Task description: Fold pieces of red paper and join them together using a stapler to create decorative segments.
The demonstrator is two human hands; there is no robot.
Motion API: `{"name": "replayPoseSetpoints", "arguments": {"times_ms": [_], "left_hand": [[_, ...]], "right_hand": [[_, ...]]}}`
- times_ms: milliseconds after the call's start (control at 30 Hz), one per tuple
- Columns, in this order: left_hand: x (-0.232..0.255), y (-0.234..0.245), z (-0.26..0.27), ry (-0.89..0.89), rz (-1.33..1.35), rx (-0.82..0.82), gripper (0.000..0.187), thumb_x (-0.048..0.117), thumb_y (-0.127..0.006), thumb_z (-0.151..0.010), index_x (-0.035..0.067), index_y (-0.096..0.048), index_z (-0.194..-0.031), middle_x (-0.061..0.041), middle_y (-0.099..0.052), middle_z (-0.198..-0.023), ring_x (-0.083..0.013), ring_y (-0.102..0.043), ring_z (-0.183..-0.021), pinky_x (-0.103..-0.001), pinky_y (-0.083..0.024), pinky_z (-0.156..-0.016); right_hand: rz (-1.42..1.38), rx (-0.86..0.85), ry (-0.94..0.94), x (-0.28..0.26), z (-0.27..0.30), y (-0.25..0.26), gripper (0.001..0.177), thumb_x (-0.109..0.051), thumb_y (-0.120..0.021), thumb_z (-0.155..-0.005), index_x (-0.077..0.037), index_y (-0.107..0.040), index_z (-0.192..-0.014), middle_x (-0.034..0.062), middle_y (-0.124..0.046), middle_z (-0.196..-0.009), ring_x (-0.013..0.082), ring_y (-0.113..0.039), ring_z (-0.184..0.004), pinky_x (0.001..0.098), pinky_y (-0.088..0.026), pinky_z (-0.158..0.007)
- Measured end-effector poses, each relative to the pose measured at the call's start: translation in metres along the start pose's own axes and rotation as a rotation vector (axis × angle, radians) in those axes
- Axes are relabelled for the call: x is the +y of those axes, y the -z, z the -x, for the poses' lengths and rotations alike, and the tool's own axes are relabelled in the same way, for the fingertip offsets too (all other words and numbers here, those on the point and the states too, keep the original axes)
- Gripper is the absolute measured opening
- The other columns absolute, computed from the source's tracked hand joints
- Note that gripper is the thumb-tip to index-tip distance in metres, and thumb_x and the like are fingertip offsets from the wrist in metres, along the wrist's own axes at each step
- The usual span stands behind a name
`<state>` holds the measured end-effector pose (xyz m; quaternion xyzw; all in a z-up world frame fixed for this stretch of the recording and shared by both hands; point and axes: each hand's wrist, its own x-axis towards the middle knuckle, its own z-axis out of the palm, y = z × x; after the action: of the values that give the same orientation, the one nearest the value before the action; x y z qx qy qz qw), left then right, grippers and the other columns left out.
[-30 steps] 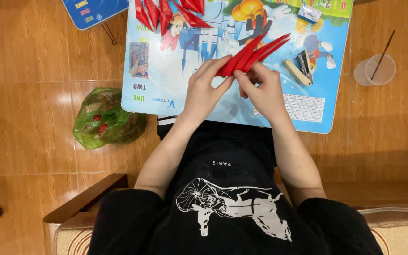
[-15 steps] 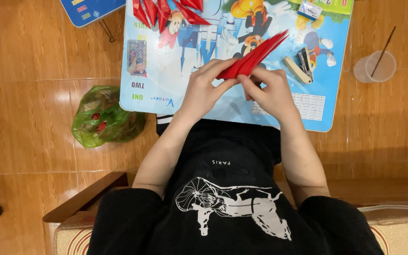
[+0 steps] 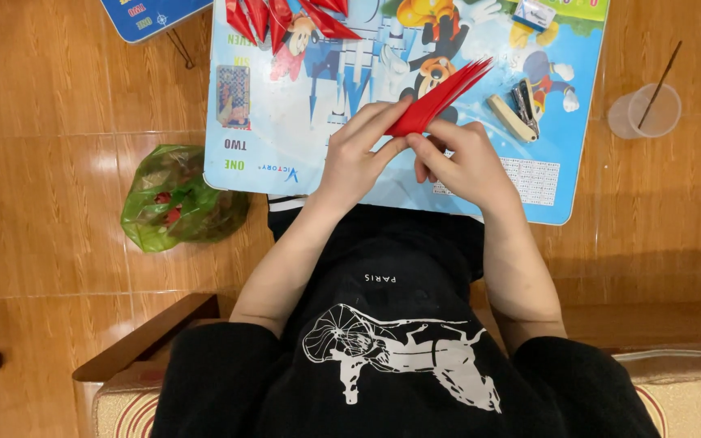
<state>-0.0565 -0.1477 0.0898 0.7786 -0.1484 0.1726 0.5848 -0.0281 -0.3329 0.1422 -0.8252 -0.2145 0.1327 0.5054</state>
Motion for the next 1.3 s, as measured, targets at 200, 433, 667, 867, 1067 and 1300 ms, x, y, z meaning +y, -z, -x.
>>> {"name": "replayPoseSetpoints", "arguments": {"times_ms": [200, 433, 667, 867, 1067, 1300], "left_hand": [[-0.017, -0.001, -0.003, 0.055, 0.003, -0.129, 0.055, 0.007, -0.080, -0.091, 0.007, -0.061, -0.142, -0.009, -0.067, -0.123, -0.0229, -0.071, -0.106, -0.032, -0.059, -0.091], [-0.137, 0.063, -0.050, 0.128, -0.457, 0.231, 0.040, 0.019, -0.083, -0.093, 0.003, -0.068, -0.127, -0.011, -0.062, -0.118, -0.0286, -0.063, -0.102, -0.039, -0.052, -0.090], [-0.179, 0.078, -0.060, 0.190, -0.911, 0.320, 0.032, 0.023, -0.085, -0.082, 0.000, -0.072, -0.102, -0.014, -0.059, -0.102, -0.0336, -0.055, -0.098, -0.045, -0.046, -0.084], [-0.148, 0.070, -0.038, 0.120, -0.664, 0.494, 0.029, 0.014, -0.081, -0.092, -0.002, -0.071, -0.114, -0.013, -0.067, -0.110, -0.0315, -0.063, -0.101, -0.041, -0.051, -0.090], [-0.055, 0.040, -0.017, -0.003, -0.312, 0.323, 0.029, 0.005, -0.081, -0.092, 0.001, -0.069, -0.118, -0.011, -0.071, -0.115, -0.0294, -0.070, -0.105, -0.037, -0.057, -0.091], [-0.011, 0.034, -0.020, -0.097, -0.256, 0.213, 0.032, 0.000, -0.081, -0.091, 0.002, -0.068, -0.120, -0.010, -0.070, -0.117, -0.0285, -0.068, -0.106, -0.037, -0.057, -0.091]], "right_hand": [[-0.074, -0.050, -0.104, 0.032, 0.001, -0.002, 0.017, -0.015, -0.067, -0.102, 0.002, -0.071, -0.101, 0.0056, -0.068, -0.064, 0.0116, -0.064, -0.053, 0.0253, -0.050, -0.050], [-0.277, 0.226, -0.214, 0.065, 0.015, 0.007, 0.020, -0.014, -0.061, -0.107, 0.003, -0.068, -0.117, 0.0047, -0.064, -0.068, 0.0112, -0.060, -0.057, 0.0253, -0.045, -0.053], [-0.306, 0.197, -0.207, 0.075, 0.013, 0.000, 0.020, -0.013, -0.059, -0.107, 0.003, -0.064, -0.119, 0.0053, -0.065, -0.071, 0.0108, -0.062, -0.061, 0.0243, -0.048, -0.056], [-0.299, 0.177, -0.183, 0.060, 0.006, 0.003, 0.018, -0.011, -0.060, -0.107, 0.003, -0.062, -0.118, 0.0052, -0.064, -0.070, 0.0112, -0.062, -0.060, 0.0254, -0.048, -0.056], [-0.227, 0.097, -0.086, 0.034, -0.014, 0.001, 0.017, -0.010, -0.061, -0.106, 0.003, -0.060, -0.118, 0.0053, -0.066, -0.071, 0.0107, -0.061, -0.061, 0.0257, -0.048, -0.057], [-0.140, 0.075, -0.039, 0.000, -0.026, 0.006, 0.026, -0.013, -0.066, -0.102, 0.001, -0.057, -0.122, 0.0045, -0.067, -0.067, 0.0091, -0.059, -0.054, 0.0244, -0.047, -0.051]]}}
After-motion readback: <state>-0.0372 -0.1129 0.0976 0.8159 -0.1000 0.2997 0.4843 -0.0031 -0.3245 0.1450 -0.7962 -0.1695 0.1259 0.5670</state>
